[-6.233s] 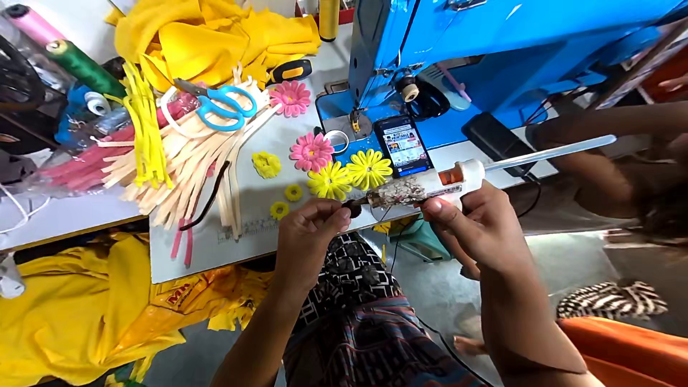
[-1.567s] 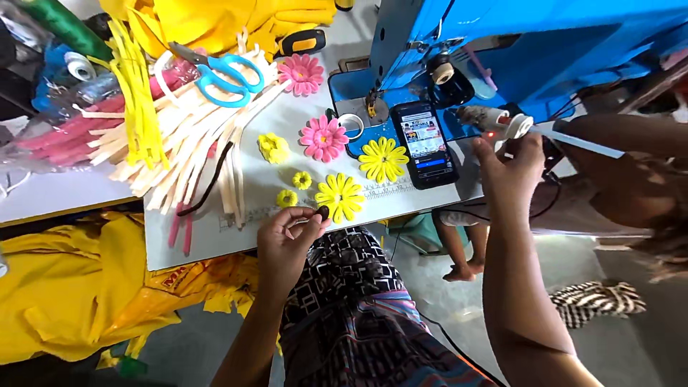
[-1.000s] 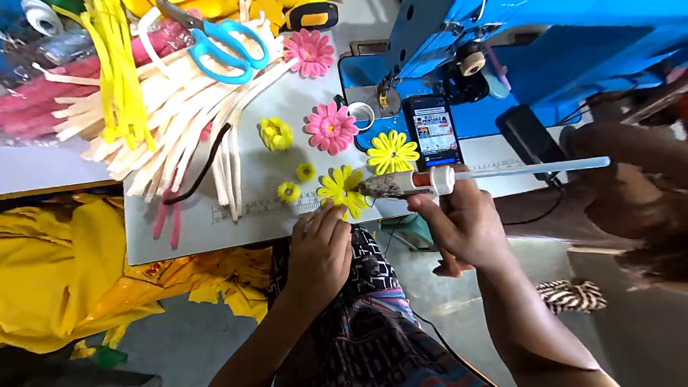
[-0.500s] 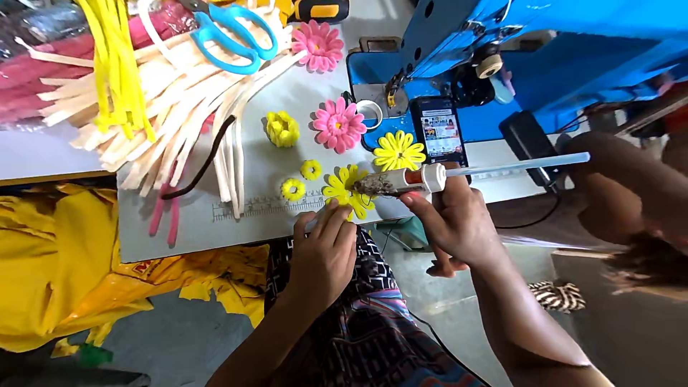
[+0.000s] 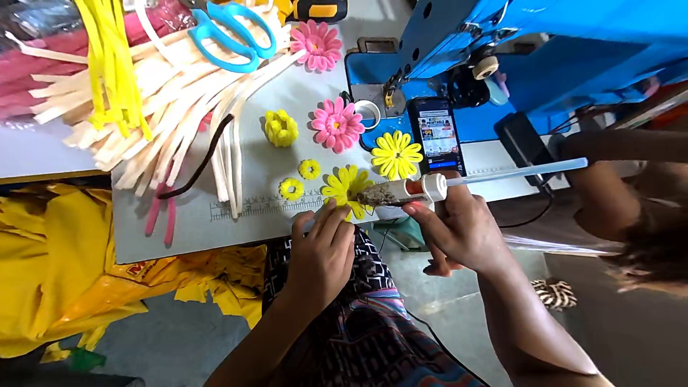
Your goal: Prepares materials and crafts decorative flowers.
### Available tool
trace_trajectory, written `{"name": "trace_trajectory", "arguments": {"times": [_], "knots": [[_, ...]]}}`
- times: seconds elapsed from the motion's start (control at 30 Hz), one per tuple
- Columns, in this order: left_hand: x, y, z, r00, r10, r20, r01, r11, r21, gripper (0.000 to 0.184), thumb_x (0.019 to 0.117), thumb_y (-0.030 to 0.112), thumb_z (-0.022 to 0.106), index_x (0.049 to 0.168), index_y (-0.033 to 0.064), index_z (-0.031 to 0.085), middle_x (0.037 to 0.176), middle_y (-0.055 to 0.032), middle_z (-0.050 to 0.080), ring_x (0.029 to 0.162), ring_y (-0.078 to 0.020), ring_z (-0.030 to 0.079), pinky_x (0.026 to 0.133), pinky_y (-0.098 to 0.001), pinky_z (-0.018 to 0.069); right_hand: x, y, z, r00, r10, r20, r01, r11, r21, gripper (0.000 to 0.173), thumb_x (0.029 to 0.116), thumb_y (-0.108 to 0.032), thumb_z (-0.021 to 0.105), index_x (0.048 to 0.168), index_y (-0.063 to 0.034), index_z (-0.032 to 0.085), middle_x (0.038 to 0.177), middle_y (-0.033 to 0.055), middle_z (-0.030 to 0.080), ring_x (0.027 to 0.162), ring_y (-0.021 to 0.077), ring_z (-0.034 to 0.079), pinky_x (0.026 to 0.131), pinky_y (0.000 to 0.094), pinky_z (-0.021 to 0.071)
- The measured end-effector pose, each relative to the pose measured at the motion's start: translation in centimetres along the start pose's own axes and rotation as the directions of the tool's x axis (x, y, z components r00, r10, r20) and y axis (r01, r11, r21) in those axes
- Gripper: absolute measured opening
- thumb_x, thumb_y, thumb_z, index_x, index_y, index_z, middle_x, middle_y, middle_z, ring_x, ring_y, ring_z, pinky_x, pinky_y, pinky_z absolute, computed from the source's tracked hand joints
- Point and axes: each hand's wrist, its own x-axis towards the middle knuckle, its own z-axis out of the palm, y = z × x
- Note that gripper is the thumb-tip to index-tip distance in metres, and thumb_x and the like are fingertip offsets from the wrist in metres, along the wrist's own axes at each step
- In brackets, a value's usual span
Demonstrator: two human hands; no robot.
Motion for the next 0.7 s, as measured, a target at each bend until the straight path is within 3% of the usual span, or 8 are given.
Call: {"name": "trace_trajectory", "arguments": {"times": [0.37,0.7], "knots": [[0.0,-0.2,-0.1,1.000,0.011,0.007,-0.011,1.000,-0.022,0.025,0.1022,0.020,0.049,0.091,0.0094,0.069,0.124,-0.0083,0.072,0.133,-0.0234,0.058,0.110,-0.0506,0.0376,0.1,0.4,-0.4,1.000,0.000,0.011,-0.001,0.996,0.093,0.034,0.1020,-0.035,0.058,0.115,-0.0038,0.060,0.063,-0.0075,0.050,0.051,-0.0040,0.044,0.050,0.0141,0.0409],[0.0,-0.3,-0.3,0.999,0.012,0.032,-0.012,1.000,-0.019,0.026,0.1024,0.021,0.048,0.092,0.0099,0.069,0.125,-0.0084,0.072,0.134,-0.0234,0.057,0.109,-0.0508,0.0382,0.7,0.1,0.7,1.000,0.002,-0.029,-0.001,0.999,0.039,0.036,0.1015,-0.035,0.058,0.112,-0.0010,0.058,0.062,-0.0057,0.049,0.050,-0.0006,0.043,0.049,0.0179,0.0407]]}}
